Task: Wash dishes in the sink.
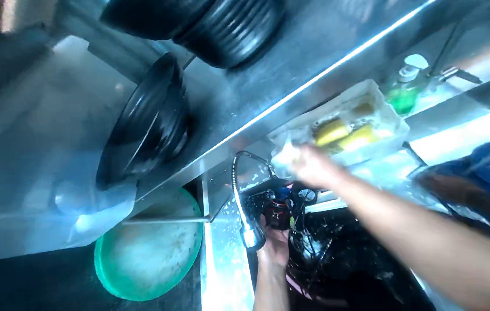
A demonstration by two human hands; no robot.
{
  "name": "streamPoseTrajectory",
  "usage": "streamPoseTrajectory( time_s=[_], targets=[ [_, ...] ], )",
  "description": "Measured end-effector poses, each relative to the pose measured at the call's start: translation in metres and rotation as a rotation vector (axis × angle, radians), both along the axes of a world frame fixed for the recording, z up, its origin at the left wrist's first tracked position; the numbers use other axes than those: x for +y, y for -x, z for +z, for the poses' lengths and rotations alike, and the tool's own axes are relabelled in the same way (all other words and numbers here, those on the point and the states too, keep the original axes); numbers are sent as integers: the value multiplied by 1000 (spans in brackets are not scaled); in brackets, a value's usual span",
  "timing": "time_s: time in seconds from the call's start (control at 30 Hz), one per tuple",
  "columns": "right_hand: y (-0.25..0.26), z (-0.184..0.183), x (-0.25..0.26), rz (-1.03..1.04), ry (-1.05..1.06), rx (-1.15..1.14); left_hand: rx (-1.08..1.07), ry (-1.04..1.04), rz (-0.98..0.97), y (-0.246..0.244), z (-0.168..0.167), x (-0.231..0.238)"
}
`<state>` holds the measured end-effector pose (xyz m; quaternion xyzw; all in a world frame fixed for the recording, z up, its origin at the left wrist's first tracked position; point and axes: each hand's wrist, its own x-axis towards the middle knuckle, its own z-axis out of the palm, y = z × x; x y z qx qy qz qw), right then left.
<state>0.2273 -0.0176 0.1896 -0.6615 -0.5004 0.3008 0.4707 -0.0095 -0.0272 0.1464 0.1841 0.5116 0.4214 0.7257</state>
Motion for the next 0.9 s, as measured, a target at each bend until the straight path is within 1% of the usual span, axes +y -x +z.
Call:
streamPoseTrajectory(
  time_s=[0.03,0.1,0.13,0.17,0.2,0.27,0.3,0.33,0.37,0.4,0.43,0.47,0.5,0.53,0.57,0.6,0.63,0.67,0.7,0.73,0.77,0.8,0.83,0.9],
  targets=[
    [39,-10,-13,-13,-102,-15,-7,-5,-4,-2,0,1],
    [113,-51,-27,12,-168,-71,21,-41,7,-11,2,-2],
    [139,-74,-30,-36,-151,-79,73,-67,6,-14,2,-6],
    [154,-89,-32,-76,-42,-4,162,-104,9,-14,-2,-9],
    [159,-94,-32,-101,121,175,274,-121,2,-12,-6,-12],
    [158,-99,-29,-188,366,747,467,-97,-28,-1,-10,-15],
    [156,-101,-29,-206,427,1023,508,-90,-50,5,-12,-13],
    [154,-106,-32,-200,474,1242,513,-96,-72,10,-14,-10],
    [154,-110,-35,-212,483,1396,480,-102,-97,15,-16,-4],
    [156,-112,-36,-257,460,1488,457,-93,-112,18,-19,4],
    [160,-112,-36,-351,427,1512,456,-67,-125,24,-25,11],
    [166,-108,-34,-499,405,1463,480,-34,-139,29,-34,17],
    [169,-103,-29,-663,405,1336,509,10,-172,31,-38,21],
    [170,-95,-25,-792,427,1163,497,60,-248,32,-36,23],
    [170,-88,-22,-831,477,971,449,98,-335,32,-32,22],
    [172,-79,-22,-782,543,795,399,113,-405,32,-28,20],
    [177,-69,-23,-678,592,641,357,119,-447,32,-28,17],
    [186,-61,-25,-549,599,521,313,121,-439,35,-31,15],
    [197,-60,-27,-420,570,400,283,108,-383,37,-34,14],
    [208,-63,-27,-318,520,309,247,66,-335,42,-37,16],
    [218,-66,-26,-264,463,276,262,-38,-303,47,-39,20],
    [228,-67,-24,-240,423,335,333,-185,-283,51,-40,23],
    [237,-65,-22,-246,393,493,442,-348,-268,56,-42,25],
    [246,-61,-20,-362,306,1036,642,-684,-280,70,-55,25]
  ],
)
